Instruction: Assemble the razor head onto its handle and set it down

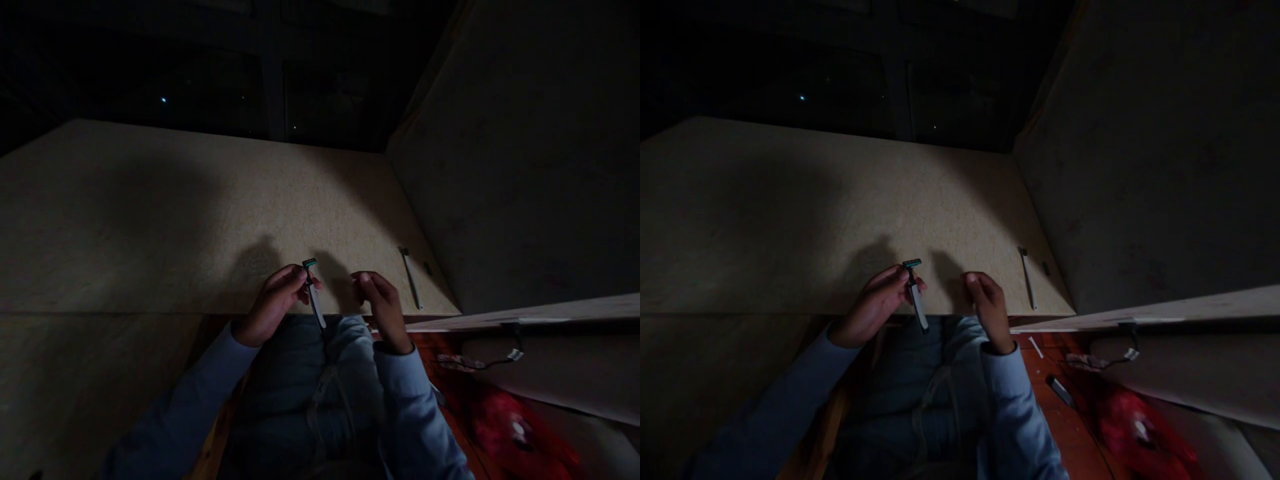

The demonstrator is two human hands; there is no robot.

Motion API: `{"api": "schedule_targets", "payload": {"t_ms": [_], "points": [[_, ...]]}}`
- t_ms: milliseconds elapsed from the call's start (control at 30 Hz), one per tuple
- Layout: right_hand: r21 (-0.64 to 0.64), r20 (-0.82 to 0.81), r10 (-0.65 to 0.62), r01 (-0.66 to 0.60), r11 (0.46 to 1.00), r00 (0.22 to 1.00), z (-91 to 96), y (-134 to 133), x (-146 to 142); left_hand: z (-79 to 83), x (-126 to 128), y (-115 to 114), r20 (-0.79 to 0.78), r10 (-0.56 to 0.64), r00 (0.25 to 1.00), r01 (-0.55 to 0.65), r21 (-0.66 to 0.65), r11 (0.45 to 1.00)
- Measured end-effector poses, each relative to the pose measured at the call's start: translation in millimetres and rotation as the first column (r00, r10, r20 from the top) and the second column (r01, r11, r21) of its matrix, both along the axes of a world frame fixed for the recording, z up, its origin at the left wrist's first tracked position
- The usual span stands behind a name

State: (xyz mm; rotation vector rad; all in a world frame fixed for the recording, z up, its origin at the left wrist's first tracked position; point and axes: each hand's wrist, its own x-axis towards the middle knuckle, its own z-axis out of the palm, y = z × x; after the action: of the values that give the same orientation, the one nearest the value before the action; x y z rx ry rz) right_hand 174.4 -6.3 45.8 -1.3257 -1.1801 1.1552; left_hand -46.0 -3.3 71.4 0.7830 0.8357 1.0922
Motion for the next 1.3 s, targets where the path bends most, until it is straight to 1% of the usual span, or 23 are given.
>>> {"api": "schedule_targets", "payload": {"t_ms": [33, 67, 133, 200, 233, 267, 300, 367, 433, 467, 533, 633, 733, 800, 867, 1067, 1167, 1300], "points": [[0.046, 0.096, -0.124, 0.120, 0.992, 0.988, -2.8, 4.1, 16.0, 1.0, 0.0, 0.4, 0.028, 0.005, 1.000, -0.005, -0.005, 1.000], [0.085, 0.187, -0.227, 0.215, 0.973, 0.956, -5.7, 7.3, 31.9, 1.7, 0.0, 0.8, 0.049, 0.009, 0.999, -0.009, -0.010, 1.000], [0.167, 0.315, -0.396, 0.361, 0.918, 0.862, -11.1, 10.5, 59.7, 2.5, 0.7, 1.0, 0.068, 0.013, 0.998, -0.012, -0.026, 1.000], [0.229, 0.403, -0.485, 0.428, 0.874, 0.776, -15.0, 10.1, 78.0, 2.1, 1.7, 0.6, 0.066, 0.014, 0.998, -0.010, -0.049, 0.999], [0.245, 0.421, -0.510, 0.447, 0.860, 0.750, -16.2, 9.1, 82.9, 1.7, 2.3, 0.3, 0.057, 0.012, 0.998, -0.008, -0.059, 0.998], [0.251, 0.429, -0.518, 0.453, 0.855, 0.740, -16.9, 7.8, 84.9, 1.2, 2.9, -0.1, 0.043, 0.007, 0.999, -0.004, -0.065, 0.998], [0.244, 0.423, -0.508, 0.446, 0.861, 0.750, -17.1, 6.5, 84.4, 0.5, 3.5, -0.5, 0.025, 0.000, 1.000, 0.002, -0.067, 0.998], [0.211, 0.397, -0.430, 0.375, 0.903, 0.811, -16.2, 4.3, 77.3, -1.1, 4.6, -1.3, -0.012, -0.017, 1.000, 0.016, -0.059, 0.998], [0.180, 0.383, -0.296, 0.244, 0.953, 0.875, -13.2, 2.4, 64.8, -3.3, 5.3, -1.7, -0.050, -0.022, 0.998, 0.020, -0.052, 0.998], [0.173, 0.392, -0.227, 0.171, 0.970, 0.891, -11.0, 1.3, 57.4, -4.6, 5.6, -1.7, -0.067, -0.017, 0.998, 0.013, -0.057, 0.998], [0.160, 0.422, -0.105, 0.040, 0.986, 0.900, -5.7, -1.6, 41.3, -7.4, 6.2, -1.8, -0.084, 0.009, 0.996, -0.016, -0.082, 0.996], [0.145, 0.440, 0.067, -0.145, 0.979, 0.895, 1.3, -8.1, 16.1, -10.6, 8.6, -2.1, -0.078, 0.074, 0.994, -0.084, -0.128, 0.988], [0.148, 0.435, 0.238, -0.329, 0.933, 0.869, 4.0, -15.3, -7.4, -12.0, 13.5, -3.5, -0.085, 0.113, 0.990, -0.125, -0.146, 0.981], [0.159, 0.439, 0.304, -0.406, 0.900, 0.845, 4.2, -18.9, -19.6, -12.8, 17.2, -5.0, -0.098, 0.120, 0.988, -0.134, -0.142, 0.981], [0.157, 0.443, 0.321, -0.425, 0.891, 0.837, 4.5, -21.0, -27.6, -14.1, 20.0, -6.3, -0.118, 0.131, 0.984, -0.146, -0.128, 0.981], [0.135, 0.410, 0.269, -0.349, 0.927, 0.872, 6.3, -22.3, -32.5, -17.7, 22.3, -8.7, -0.153, 0.157, 0.976, -0.168, -0.063, 0.984], [0.135, 0.401, 0.271, -0.349, 0.927, 0.875, 7.0, -23.1, -33.9, -17.2, 24.5, -10.9, -0.149, 0.159, 0.976, -0.171, -0.065, 0.983], [0.133, 0.429, 0.273, -0.360, 0.923, 0.861, 8.7, -24.5, -36.8, -14.4, 29.0, -14.6, -0.159, 0.171, 0.972, -0.186, -0.080, 0.979]]}}
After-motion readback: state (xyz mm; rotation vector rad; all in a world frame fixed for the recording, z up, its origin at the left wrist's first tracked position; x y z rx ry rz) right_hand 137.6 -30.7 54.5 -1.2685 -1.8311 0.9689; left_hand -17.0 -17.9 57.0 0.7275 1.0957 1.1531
